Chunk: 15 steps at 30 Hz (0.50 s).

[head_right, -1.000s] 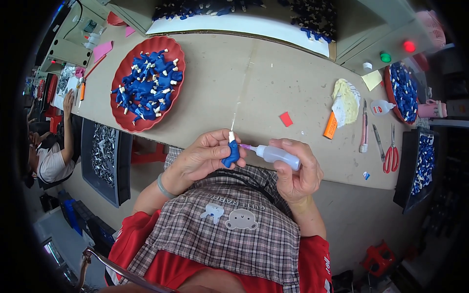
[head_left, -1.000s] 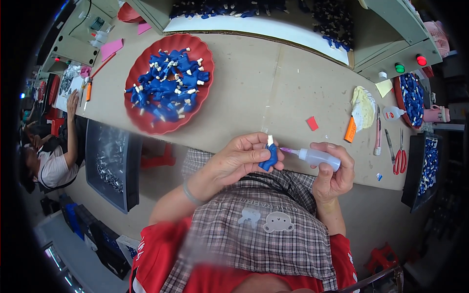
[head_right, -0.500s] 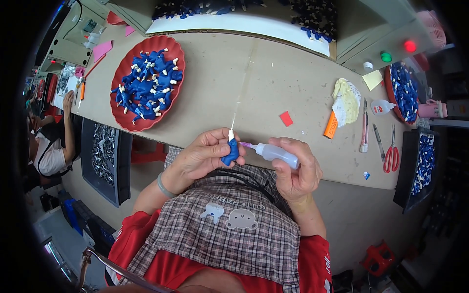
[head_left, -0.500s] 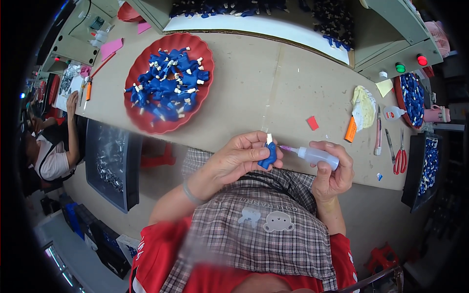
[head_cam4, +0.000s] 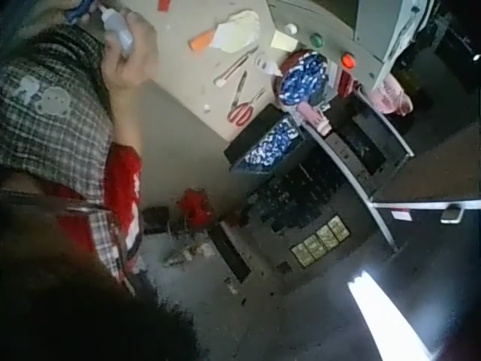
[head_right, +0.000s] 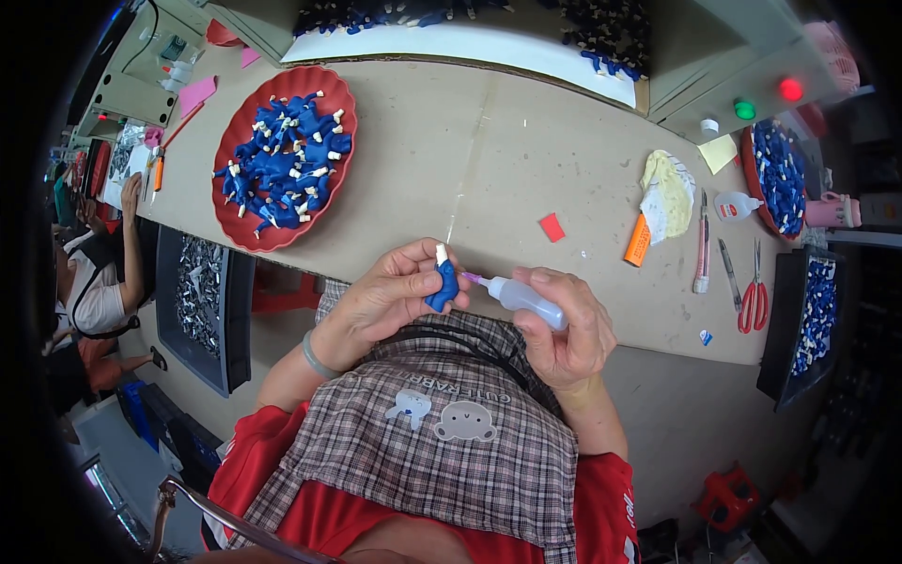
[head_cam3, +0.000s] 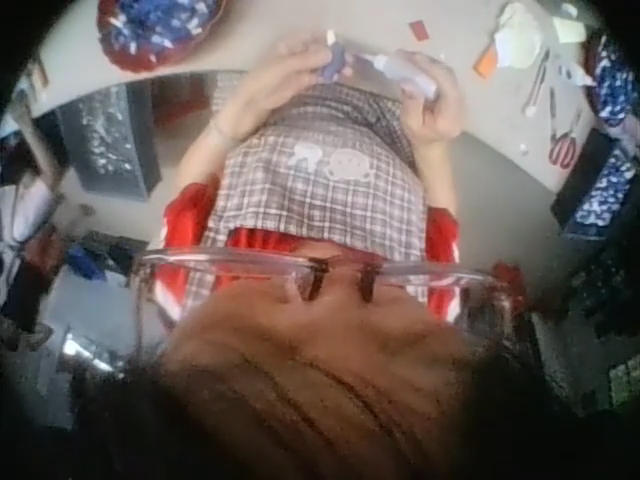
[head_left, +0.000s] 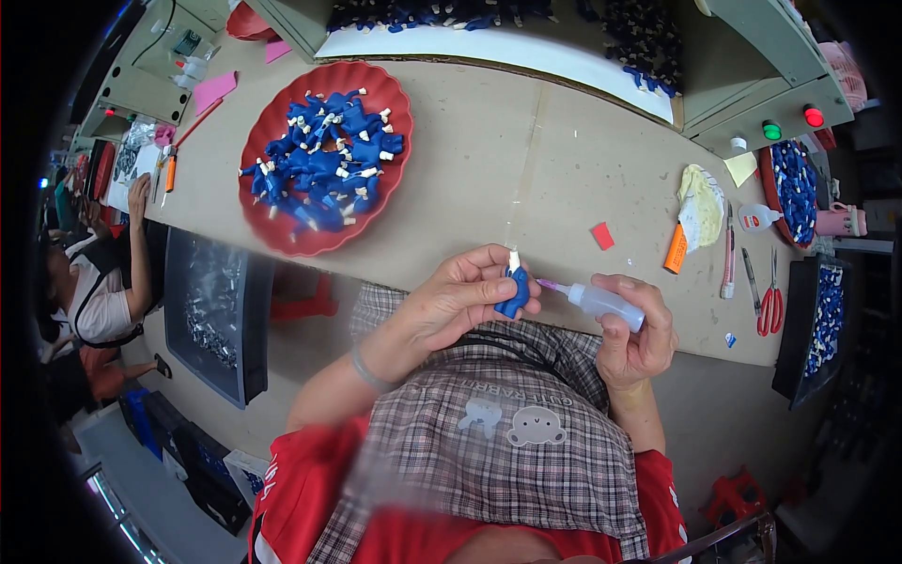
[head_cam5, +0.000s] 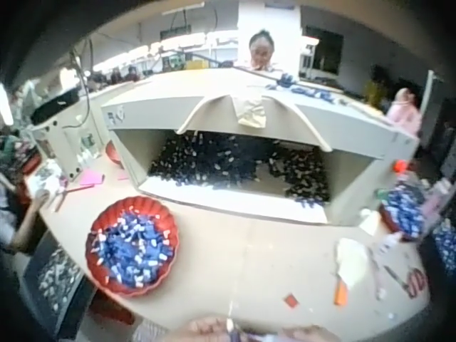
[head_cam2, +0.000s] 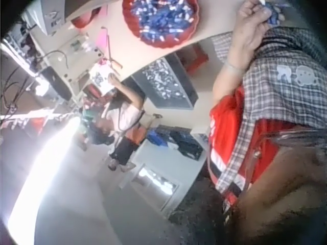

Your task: The person assembles plastic figurines by applying glue from a bottle to the base of blue plastic bodies and joining them with white plastic heads.

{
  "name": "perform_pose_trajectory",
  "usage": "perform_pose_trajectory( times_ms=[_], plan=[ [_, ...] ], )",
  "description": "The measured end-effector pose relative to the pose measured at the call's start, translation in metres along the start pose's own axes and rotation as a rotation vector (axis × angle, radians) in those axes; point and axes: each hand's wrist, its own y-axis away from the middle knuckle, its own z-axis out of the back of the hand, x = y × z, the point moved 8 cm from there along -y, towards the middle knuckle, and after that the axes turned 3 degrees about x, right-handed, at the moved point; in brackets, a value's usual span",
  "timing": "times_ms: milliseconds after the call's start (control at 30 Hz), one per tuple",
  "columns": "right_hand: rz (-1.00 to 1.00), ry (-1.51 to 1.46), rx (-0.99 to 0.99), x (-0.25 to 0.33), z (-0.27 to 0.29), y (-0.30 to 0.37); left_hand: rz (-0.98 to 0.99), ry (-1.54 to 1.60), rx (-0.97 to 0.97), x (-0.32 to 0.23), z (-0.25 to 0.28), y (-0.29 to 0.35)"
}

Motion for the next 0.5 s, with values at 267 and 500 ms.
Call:
perform_pose_trajectory(
  times_ms=[267,500],
  plan=[
    [-0.025,-0.013,0.029,0.000,-0.003,0.001,0.002,0.008,0.002,0.001,0.002,0.000],
    [-0.103,-0.066,-0.006,-0.011,-0.005,0.003,0.025,-0.013,-0.010,0.002,0.002,0.001]
  ],
)
